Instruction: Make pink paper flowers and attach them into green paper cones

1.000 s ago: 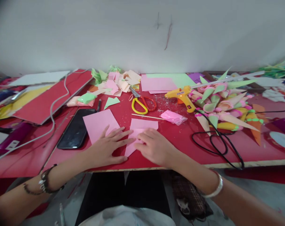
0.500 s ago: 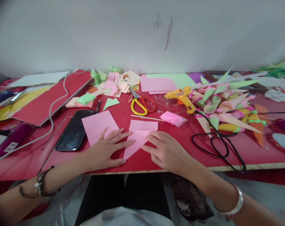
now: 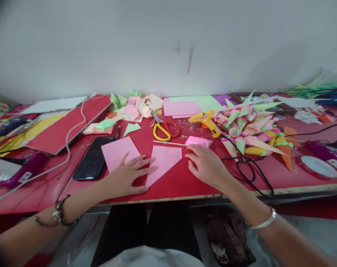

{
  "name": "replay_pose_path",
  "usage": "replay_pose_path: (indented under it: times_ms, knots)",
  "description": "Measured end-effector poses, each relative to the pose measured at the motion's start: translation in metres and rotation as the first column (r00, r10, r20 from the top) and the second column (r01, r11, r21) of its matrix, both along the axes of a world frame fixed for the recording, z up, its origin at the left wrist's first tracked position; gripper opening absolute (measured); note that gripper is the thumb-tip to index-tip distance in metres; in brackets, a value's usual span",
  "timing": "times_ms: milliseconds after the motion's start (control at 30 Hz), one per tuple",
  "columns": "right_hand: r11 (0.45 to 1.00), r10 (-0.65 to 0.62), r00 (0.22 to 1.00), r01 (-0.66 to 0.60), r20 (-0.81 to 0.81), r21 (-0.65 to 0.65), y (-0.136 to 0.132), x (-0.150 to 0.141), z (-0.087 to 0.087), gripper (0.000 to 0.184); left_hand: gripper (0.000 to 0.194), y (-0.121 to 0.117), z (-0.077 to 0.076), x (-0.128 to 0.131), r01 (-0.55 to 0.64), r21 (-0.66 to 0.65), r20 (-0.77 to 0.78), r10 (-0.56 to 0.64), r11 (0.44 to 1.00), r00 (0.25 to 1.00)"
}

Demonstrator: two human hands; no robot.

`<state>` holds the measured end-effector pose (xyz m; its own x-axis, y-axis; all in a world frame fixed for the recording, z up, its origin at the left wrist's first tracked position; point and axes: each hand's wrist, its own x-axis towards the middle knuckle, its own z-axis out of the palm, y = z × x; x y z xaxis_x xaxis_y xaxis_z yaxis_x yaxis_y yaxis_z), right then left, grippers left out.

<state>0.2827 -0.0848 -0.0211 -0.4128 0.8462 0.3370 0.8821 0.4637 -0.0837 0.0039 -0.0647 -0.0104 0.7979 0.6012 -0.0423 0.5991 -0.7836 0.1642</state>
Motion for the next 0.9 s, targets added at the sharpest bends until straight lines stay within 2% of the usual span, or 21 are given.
replay_pose_path:
  times_ms: [100,200,400,533,667,767,900]
  knots:
    - [0.994,0.080,0.993,-0.086,-0.082,-0.072,-0.009,-0.012,-0.004,0.037,0.054,0.002,0.005,0.002,0.052,0.029,-0.005,-0.052,0.998,0.999]
    - [0.976,0.157,0.987,-0.160,-0.032,-0.147,-0.022,-0.025,-0.008,0.041,0.054,0.002,0.011,-0.001,0.043,0.078,0.005,-0.044,0.996,0.999]
    - [0.991,0.067,0.997,-0.061,0.047,-0.120,-0.047,-0.042,-0.007,0.048,0.048,-0.014,0.018,-0.028,-0.269,0.167,0.093,0.257,0.949,0.962]
    - [0.991,0.025,1.000,-0.022,0.018,-0.133,-0.056,-0.045,-0.009,0.054,0.046,-0.033,0.013,-0.044,-0.352,0.161,0.118,0.336,0.922,0.935]
    - [0.993,0.028,0.999,-0.025,0.022,-0.115,-0.055,-0.043,-0.015,0.061,0.044,-0.047,0.004,-0.049,-0.407,0.147,0.152,0.386,0.901,0.910]
    - [0.994,0.033,0.995,-0.023,0.092,-0.104,-0.055,-0.045,-0.019,0.063,0.043,-0.051,-0.003,-0.048,-0.449,0.160,0.168,0.424,0.879,0.890]
    - [0.997,-0.050,0.984,0.059,0.169,-0.050,-0.066,-0.056,-0.019,0.058,0.042,-0.048,-0.010,-0.045,-0.475,0.177,0.140,0.456,0.862,0.879]
